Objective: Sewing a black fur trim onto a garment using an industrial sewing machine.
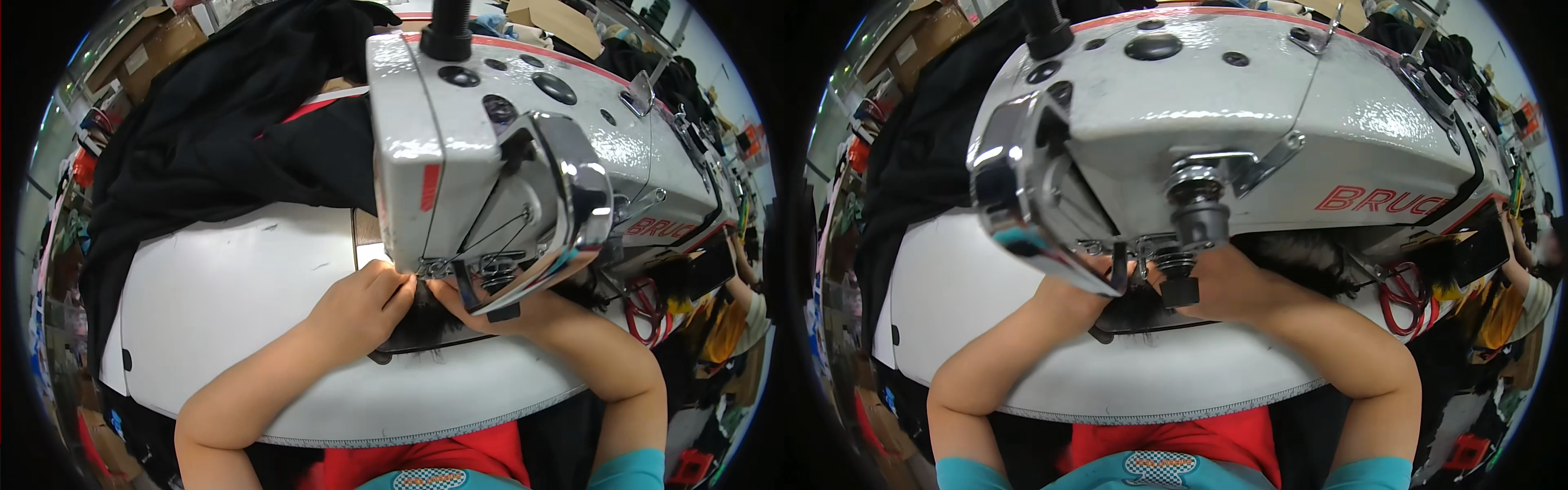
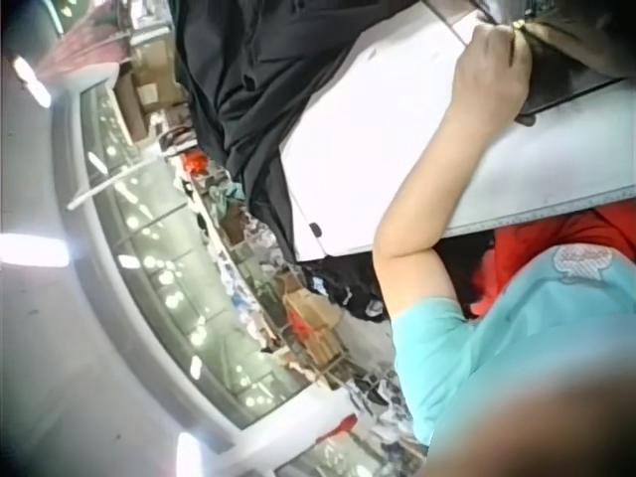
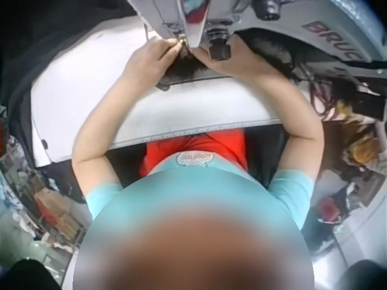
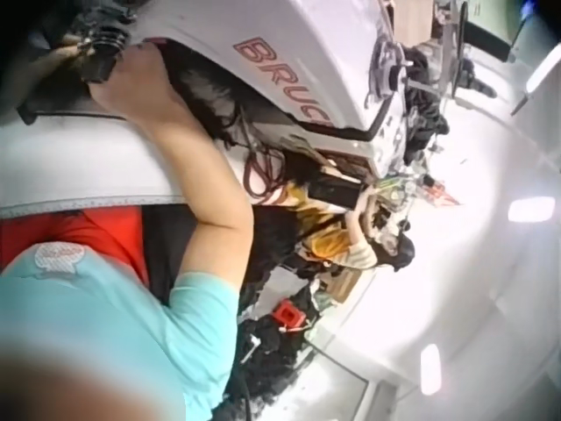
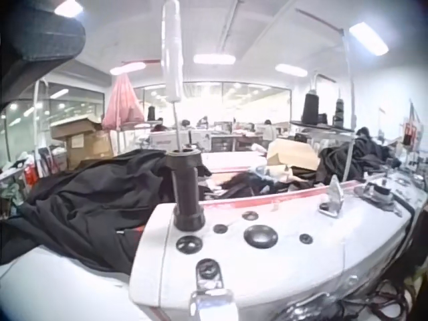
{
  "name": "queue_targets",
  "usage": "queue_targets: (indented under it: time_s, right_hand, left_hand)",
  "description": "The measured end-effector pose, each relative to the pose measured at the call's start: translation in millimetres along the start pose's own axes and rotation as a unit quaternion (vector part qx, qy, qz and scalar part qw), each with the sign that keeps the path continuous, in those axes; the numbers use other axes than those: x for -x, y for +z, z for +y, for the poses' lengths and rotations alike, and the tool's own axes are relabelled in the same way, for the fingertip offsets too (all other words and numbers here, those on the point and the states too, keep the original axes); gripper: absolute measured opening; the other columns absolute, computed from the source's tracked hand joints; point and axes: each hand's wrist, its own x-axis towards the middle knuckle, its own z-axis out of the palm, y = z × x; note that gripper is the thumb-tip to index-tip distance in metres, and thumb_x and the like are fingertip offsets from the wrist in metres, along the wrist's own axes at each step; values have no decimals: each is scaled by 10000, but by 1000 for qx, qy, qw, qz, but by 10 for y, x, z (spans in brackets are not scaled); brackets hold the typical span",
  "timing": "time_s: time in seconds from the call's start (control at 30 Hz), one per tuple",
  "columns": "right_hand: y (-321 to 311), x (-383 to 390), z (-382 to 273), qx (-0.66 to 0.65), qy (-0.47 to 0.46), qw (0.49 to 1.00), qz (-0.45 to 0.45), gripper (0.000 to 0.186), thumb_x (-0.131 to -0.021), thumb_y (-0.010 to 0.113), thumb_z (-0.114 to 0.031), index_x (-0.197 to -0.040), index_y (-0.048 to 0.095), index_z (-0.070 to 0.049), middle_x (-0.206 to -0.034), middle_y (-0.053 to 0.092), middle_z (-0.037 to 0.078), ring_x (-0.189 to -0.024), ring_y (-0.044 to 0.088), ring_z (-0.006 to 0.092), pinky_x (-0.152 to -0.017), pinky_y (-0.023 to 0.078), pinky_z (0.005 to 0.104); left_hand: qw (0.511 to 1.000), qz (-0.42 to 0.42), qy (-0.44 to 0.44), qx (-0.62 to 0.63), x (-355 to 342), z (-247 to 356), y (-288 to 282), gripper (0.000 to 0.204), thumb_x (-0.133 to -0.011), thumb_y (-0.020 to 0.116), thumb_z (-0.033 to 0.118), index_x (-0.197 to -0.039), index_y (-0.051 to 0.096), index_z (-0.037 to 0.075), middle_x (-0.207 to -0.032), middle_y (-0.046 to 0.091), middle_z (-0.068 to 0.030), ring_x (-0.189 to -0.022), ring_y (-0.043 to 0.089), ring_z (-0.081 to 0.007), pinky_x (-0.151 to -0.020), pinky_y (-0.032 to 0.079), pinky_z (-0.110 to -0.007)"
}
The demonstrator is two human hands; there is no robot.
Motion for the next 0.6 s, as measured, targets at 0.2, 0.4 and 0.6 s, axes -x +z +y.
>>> queue_targets:
  time_s: [0.2,0.4,0.6]
  right_hand:
    - [-189,-108,-69,-224,112,968,25,138,-737,574,-122,-865,579,-68,-785,578,59,-764,561,201,-651,446,330]
    - [-241,-224,-103,-816,455,354,41,226,-785,570,-237,-893,579,-39,-828,606,102,-791,578,242,-670,444,337]
    - [-207,-212,-90,-856,462,229,36,191,-770,596,-211,-847,587,-37,-780,611,100,-713,586,248,-586,445,334]
  left_hand:
    - [998,-26,15,-61,11,23,-41,226,-639,575,15,-856,575,-46,-765,473,-61,-700,492,-168,-523,448,-229]
    - [999,-8,5,-46,-4,-11,6,136,-670,577,31,-792,574,-28,-797,476,-73,-714,490,-198,-537,438,-285]
    - [997,-53,-2,-53,30,-12,-27,114,-671,578,32,-773,571,-21,-796,477,-73,-697,487,-199,-527,432,-280]
